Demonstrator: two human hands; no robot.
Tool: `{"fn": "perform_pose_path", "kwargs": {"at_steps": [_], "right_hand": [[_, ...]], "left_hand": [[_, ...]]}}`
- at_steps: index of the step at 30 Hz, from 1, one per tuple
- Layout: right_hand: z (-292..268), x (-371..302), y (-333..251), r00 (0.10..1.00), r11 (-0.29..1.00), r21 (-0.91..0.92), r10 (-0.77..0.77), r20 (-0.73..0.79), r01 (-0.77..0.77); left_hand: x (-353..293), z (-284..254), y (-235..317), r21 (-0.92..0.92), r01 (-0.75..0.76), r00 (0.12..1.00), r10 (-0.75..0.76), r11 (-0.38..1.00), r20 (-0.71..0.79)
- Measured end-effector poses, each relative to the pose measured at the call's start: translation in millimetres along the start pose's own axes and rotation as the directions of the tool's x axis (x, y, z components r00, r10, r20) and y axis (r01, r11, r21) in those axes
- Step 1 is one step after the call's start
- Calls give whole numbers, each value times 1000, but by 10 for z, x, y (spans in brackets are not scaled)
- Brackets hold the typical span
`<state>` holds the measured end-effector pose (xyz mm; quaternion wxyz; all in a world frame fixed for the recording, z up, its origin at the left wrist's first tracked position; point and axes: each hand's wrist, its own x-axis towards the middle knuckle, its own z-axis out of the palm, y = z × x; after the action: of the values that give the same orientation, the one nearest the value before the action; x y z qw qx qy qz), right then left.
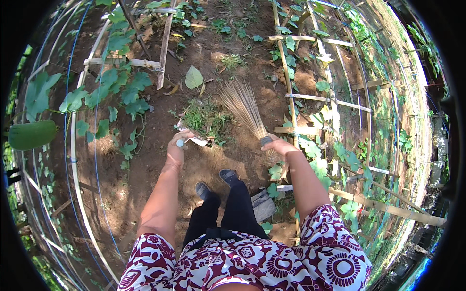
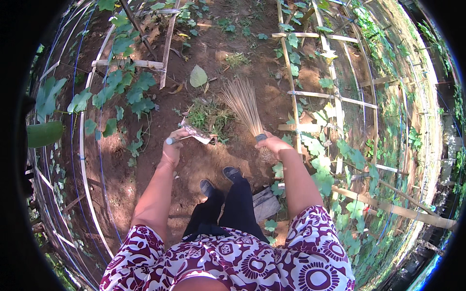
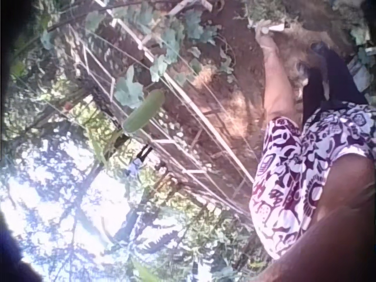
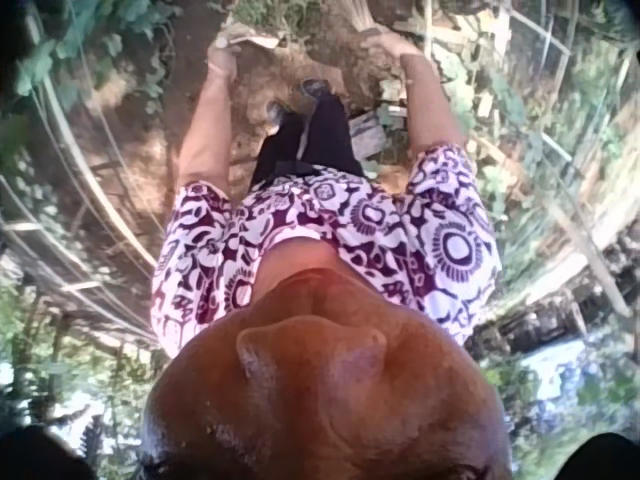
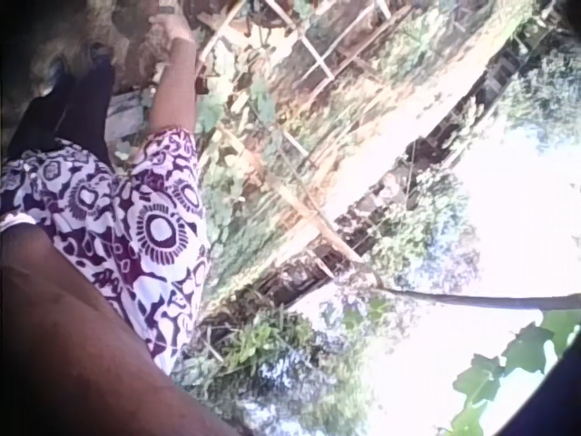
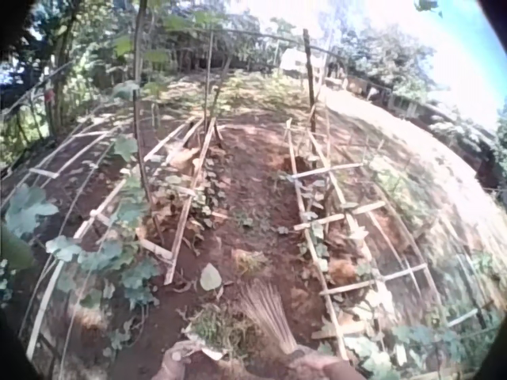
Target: The person sweeps dry leaves and debris from a garden path using a broom and dustpan, then empties the collected debris into a blue bucket. The person repeats this process across multiple sections of the garden.
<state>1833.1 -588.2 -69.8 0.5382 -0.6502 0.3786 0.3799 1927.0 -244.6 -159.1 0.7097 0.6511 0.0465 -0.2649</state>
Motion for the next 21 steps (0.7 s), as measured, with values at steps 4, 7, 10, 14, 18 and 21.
{"fn": "perform_pose_path", "kwargs": {"at_steps": [4,7,10,14,18,21], "right_hand": [[533,696,-235,979,973,-227,81,187,-38],[1006,811,-77,986,910,-415,90,138,-25],[1010,648,148,928,906,-410,56,368,108],[880,404,442,937,899,-423,42,347,117],[817,347,745,929,870,-488,121,350,71],[827,354,935,943,705,-679,44,331,205]], "left_hand": [[92,-5,100,-357,251,961,-277,900,-22],[229,64,94,-256,401,897,-434,879,-85],[370,59,-12,261,557,822,-569,788,-34],[120,73,-435,254,786,611,-772,564,-177],[-102,-65,-970,236,856,510,-823,460,-248],[-179,-176,-1417,595,664,655,-736,453,-171]]}}
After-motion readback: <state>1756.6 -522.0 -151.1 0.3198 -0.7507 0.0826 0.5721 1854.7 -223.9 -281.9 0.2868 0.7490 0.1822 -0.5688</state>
